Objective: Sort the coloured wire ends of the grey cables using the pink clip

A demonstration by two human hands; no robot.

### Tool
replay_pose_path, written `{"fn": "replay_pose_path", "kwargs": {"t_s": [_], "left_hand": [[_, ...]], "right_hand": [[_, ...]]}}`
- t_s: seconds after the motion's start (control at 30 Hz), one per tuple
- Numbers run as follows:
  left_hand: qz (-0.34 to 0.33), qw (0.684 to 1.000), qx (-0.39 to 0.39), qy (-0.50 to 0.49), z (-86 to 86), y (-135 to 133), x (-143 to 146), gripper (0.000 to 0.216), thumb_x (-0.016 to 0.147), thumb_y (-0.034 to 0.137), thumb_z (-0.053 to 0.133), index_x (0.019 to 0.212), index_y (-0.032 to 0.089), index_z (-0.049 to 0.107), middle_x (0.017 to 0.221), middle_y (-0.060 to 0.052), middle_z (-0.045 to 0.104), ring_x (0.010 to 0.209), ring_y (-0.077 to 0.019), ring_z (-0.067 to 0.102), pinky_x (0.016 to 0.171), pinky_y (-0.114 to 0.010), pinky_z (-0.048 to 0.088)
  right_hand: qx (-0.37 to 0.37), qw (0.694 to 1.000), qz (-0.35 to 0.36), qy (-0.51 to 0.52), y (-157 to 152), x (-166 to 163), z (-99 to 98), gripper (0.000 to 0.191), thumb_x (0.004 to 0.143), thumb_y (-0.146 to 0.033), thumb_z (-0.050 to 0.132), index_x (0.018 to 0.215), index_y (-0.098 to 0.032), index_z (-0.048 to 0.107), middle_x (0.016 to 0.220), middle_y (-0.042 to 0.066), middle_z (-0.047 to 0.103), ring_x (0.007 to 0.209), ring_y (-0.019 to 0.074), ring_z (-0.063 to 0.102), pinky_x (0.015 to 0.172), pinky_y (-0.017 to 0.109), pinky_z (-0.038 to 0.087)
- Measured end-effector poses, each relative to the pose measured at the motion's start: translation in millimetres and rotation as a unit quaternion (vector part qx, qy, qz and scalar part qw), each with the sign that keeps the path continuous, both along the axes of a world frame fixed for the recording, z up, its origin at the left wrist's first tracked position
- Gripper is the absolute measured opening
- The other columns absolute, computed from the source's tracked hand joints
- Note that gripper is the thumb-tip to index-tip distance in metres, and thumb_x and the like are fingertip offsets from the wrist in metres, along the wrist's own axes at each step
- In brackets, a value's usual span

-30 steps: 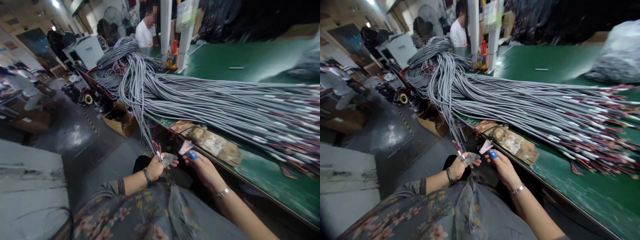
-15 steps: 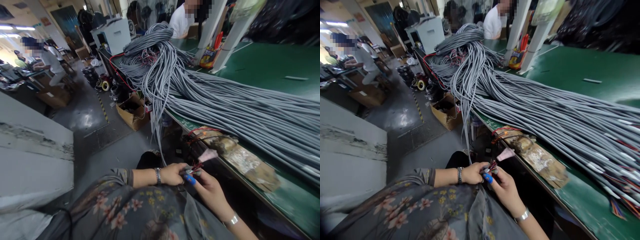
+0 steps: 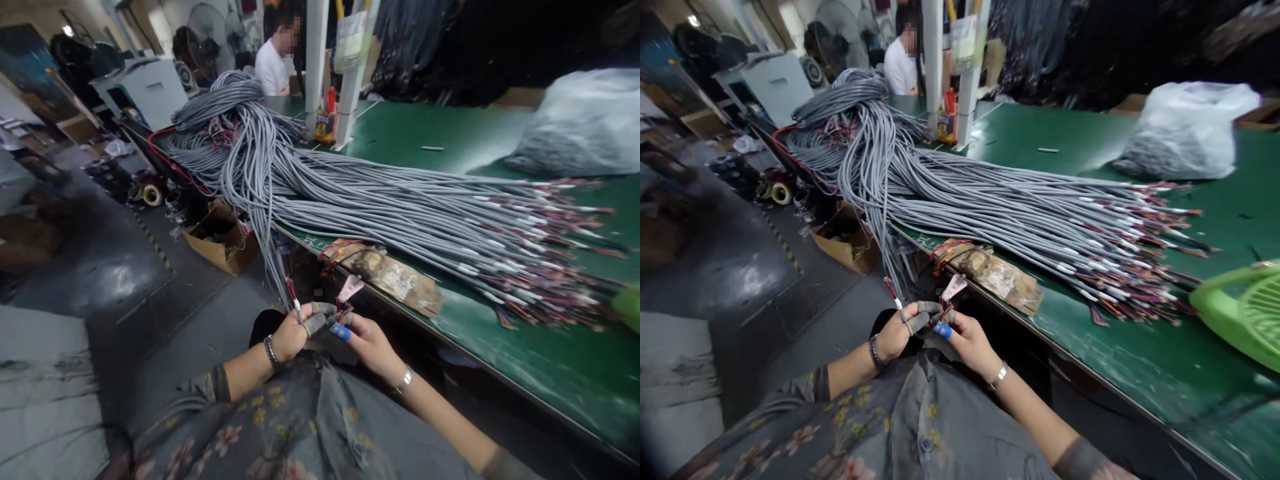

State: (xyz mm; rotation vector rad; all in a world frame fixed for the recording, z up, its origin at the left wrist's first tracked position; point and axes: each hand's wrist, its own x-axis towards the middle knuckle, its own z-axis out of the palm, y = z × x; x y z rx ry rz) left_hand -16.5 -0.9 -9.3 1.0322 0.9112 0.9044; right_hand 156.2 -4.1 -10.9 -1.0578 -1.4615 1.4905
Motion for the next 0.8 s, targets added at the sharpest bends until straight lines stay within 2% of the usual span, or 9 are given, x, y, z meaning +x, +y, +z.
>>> {"fn": "replay_pose_path", "kwargs": {"t_s": [0.17,0.27,0.33,0.43,0.5,0.57,0.67,0.73,0.8], "left_hand": [[-0.075,0.997,0.016,-0.004,2.3,1.6,8.4,0.055,0.078,0.055,0.062,0.116,0.015,0.064,0.097,-0.01,0.069,0.089,-0.0207,0.061,0.081,-0.03,0.046],[-0.092,0.995,0.006,0.031,-3.6,1.2,7.5,0.061,0.078,0.059,0.06,0.122,0.017,0.059,0.091,-0.008,0.068,0.073,-0.016,0.061,0.064,-0.025,0.046],[-0.111,0.992,-0.001,0.065,-6.3,0.8,5.6,0.065,0.077,0.062,0.058,0.123,0.015,0.058,0.075,-0.005,0.066,0.056,-0.012,0.057,0.051,-0.022,0.041],[-0.112,0.985,0.018,0.129,-5.9,-1.1,3.1,0.064,0.078,0.065,0.053,0.112,0.012,0.061,0.048,0.003,0.052,0.039,-0.0084,0.046,0.042,-0.02,0.033],[-0.094,0.983,0.028,0.155,-3.9,-3.1,2.4,0.06,0.079,0.065,0.052,0.103,0.011,0.063,0.042,0.006,0.046,0.034,-0.0074,0.04,0.039,-0.019,0.03],[-0.078,0.983,0.019,0.163,-1.3,-4.4,2.5,0.054,0.077,0.064,0.054,0.091,0.013,0.063,0.045,0.005,0.049,0.033,-0.0064,0.038,0.037,-0.019,0.029],[-0.083,0.985,-0.017,0.148,2.9,-2.9,3.7,0.049,0.072,0.064,0.06,0.074,0.015,0.057,0.052,0.002,0.056,0.038,-0.0071,0.047,0.041,-0.019,0.037],[-0.108,0.986,-0.045,0.122,5.9,0.1,4.8,0.051,0.067,0.066,0.063,0.069,0.016,0.054,0.054,0.0,0.058,0.044,-0.0097,0.055,0.048,-0.021,0.043],[-0.129,0.984,-0.065,0.104,8.4,3.1,6.0,0.052,0.064,0.066,0.066,0.07,0.016,0.053,0.055,-0.001,0.06,0.047,-0.0114,0.058,0.048,-0.021,0.043]], "right_hand": [[-0.042,0.997,0.028,0.052,-1.3,-1.3,-2.1,0.042,0.071,-0.061,0.066,0.077,-0.02,0.067,0.07,0.002,0.066,0.064,0.0174,0.059,0.067,0.031,0.051],[-0.03,0.998,0.036,0.046,-3.3,-0.3,-3.3,0.042,0.074,-0.06,0.064,0.08,-0.019,0.067,0.071,0.002,0.066,0.065,0.0175,0.059,0.066,0.031,0.051],[-0.014,0.999,0.032,0.034,-3.9,-0.1,-2.7,0.042,0.075,-0.06,0.062,0.082,-0.019,0.067,0.073,0.003,0.066,0.066,0.0178,0.06,0.069,0.031,0.051],[-0.005,1.0,0.014,0.028,-3.3,0.0,-1.9,0.04,0.075,-0.059,0.063,0.083,-0.02,0.066,0.077,0.003,0.067,0.072,0.0189,0.06,0.074,0.032,0.05],[-0.019,0.999,0.0,0.035,-2.6,0.3,-2.4,0.04,0.073,-0.059,0.065,0.082,-0.02,0.066,0.077,0.003,0.067,0.071,0.0188,0.06,0.073,0.032,0.05],[-0.042,0.998,-0.016,0.044,-1.9,0.8,-3.1,0.039,0.072,-0.058,0.067,0.08,-0.02,0.065,0.074,0.003,0.066,0.068,0.0181,0.059,0.07,0.032,0.05],[-0.075,0.994,-0.042,0.067,-0.4,1.3,-2.1,0.038,0.068,-0.057,0.071,0.077,-0.02,0.065,0.072,0.002,0.066,0.066,0.0172,0.058,0.068,0.031,0.049],[-0.091,0.991,-0.05,0.082,1.6,1.2,0.6,0.039,0.064,-0.056,0.074,0.075,-0.02,0.065,0.072,0.002,0.066,0.066,0.0168,0.058,0.069,0.032,0.049],[-0.104,0.989,-0.05,0.09,4.3,0.3,3.8,0.039,0.061,-0.054,0.077,0.074,-0.02,0.065,0.071,0.002,0.065,0.065,0.0162,0.057,0.069,0.032,0.048]]}}
